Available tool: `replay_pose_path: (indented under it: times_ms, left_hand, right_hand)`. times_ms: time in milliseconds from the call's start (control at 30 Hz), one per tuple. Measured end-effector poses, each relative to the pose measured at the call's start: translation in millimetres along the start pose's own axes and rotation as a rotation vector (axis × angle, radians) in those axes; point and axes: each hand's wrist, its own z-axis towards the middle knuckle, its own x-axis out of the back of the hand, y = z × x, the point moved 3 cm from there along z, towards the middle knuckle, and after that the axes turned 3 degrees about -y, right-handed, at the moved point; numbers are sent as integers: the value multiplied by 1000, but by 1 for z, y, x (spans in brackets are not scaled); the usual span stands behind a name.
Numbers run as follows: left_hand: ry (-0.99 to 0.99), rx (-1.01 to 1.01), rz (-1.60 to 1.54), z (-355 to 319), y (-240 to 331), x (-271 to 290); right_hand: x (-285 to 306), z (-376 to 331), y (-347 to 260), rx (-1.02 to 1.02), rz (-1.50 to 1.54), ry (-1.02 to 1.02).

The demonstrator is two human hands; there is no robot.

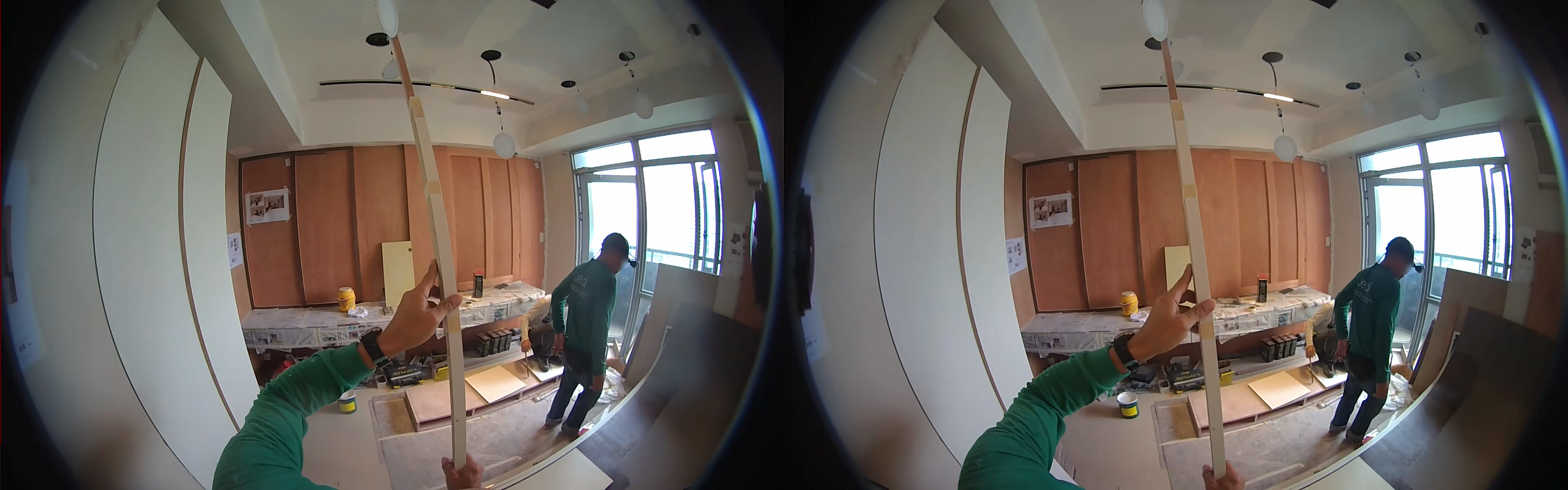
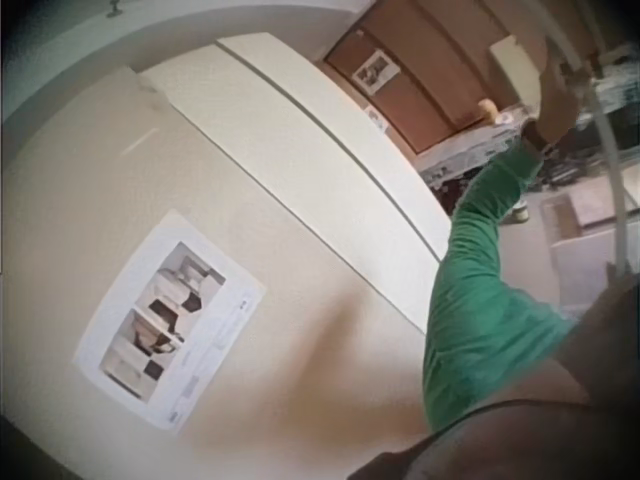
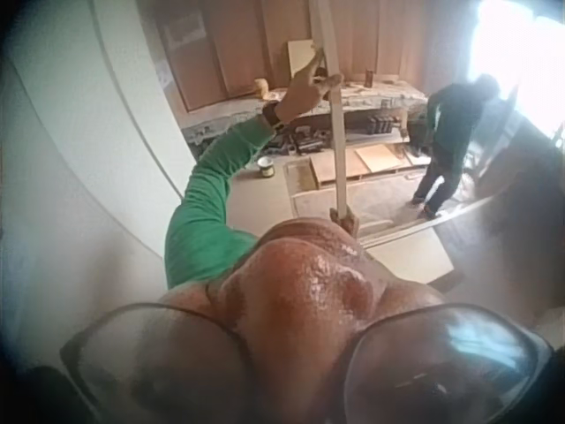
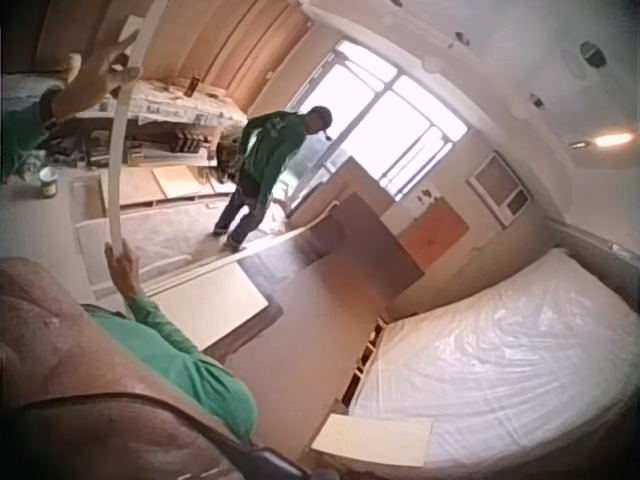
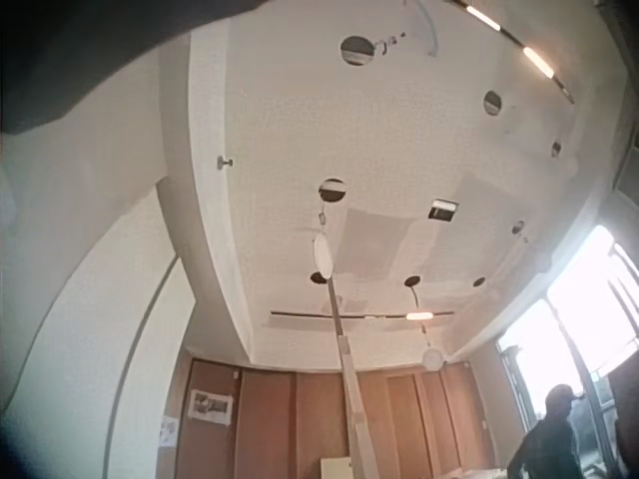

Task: The person holds a long, thin wooden strip vertically in front of the camera, repeatedly swinging it back and forth. In the background, other workers are assembling wooden furniture components on the floor.

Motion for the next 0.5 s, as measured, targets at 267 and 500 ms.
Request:
replay_pose_path:
  times_ms: [267, 500]
  left_hand:
    - [-37, 6, 4, -29, 45, -21]
    - [-84, -1, 2, -43, 66, -30]
  right_hand:
    - [21, -38, 22, -13, 123, -21]
    - [22, -59, 71, -91, 195, -118]
